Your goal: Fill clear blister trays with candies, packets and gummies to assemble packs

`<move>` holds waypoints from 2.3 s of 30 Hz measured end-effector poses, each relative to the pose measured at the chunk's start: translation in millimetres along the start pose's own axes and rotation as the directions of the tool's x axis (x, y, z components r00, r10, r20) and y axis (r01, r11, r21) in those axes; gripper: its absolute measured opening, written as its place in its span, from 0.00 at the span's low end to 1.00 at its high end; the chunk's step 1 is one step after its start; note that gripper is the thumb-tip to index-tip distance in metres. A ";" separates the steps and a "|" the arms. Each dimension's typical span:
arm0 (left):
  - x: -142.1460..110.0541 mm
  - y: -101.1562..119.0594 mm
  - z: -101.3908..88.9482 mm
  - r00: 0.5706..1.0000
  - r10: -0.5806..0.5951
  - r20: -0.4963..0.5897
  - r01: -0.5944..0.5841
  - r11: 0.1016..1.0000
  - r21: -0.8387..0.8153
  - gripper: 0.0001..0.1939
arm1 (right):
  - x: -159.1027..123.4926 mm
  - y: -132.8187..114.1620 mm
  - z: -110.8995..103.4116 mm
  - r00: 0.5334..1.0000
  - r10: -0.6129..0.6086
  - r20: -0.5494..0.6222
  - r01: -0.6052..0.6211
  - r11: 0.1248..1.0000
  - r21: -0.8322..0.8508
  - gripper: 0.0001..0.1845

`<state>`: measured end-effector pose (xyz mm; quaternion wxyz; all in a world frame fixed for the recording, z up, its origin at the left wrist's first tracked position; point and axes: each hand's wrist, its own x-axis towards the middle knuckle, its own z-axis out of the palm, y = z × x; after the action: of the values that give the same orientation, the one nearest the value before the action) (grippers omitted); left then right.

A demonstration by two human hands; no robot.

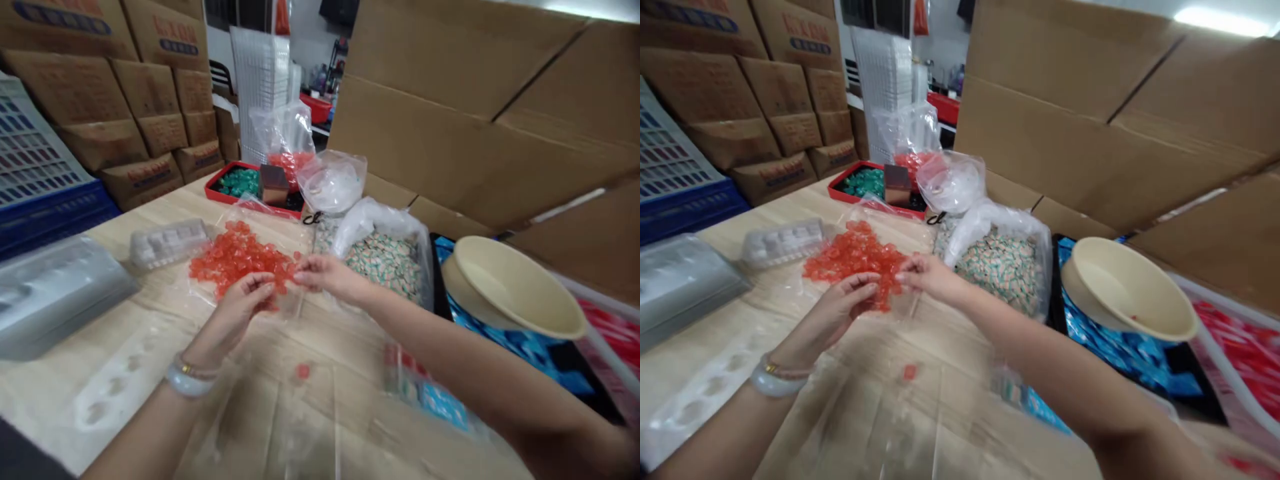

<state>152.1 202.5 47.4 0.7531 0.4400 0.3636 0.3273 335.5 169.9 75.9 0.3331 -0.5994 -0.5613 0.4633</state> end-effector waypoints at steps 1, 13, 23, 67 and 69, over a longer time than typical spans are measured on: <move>-16.9 -6.5 5.1 0.998 -0.056 0.028 0.057 0.998 -0.042 0.16 | -28.8 2.0 5.9 0.999 0.031 0.027 -0.034 0.992 0.119 0.12; -130.9 -98.4 13.8 0.979 -0.189 -0.075 0.200 0.960 0.196 0.18 | -139.9 84.7 118.0 0.950 0.036 -0.311 -0.030 0.999 0.023 0.02; -122.8 -110.0 7.9 1.000 -0.021 0.016 0.012 0.905 0.425 0.13 | -134.2 83.4 125.2 0.942 -0.207 -0.265 0.050 0.866 -0.498 0.11; -166.8 -83.2 31.7 0.928 -0.357 0.110 0.372 0.907 -0.196 0.17 | -188.9 42.9 140.1 0.965 0.090 -0.245 0.021 0.909 0.416 0.08; -170.7 -91.8 29.9 0.914 -0.388 0.117 0.405 0.891 -0.207 0.17 | -197.7 42.9 138.5 0.971 -0.097 -0.220 0.132 0.980 0.149 0.07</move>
<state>104.0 14.4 19.4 0.8619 0.2792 0.3783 0.1899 234.2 -47.2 24.0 0.4649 -0.5826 -0.5167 0.4212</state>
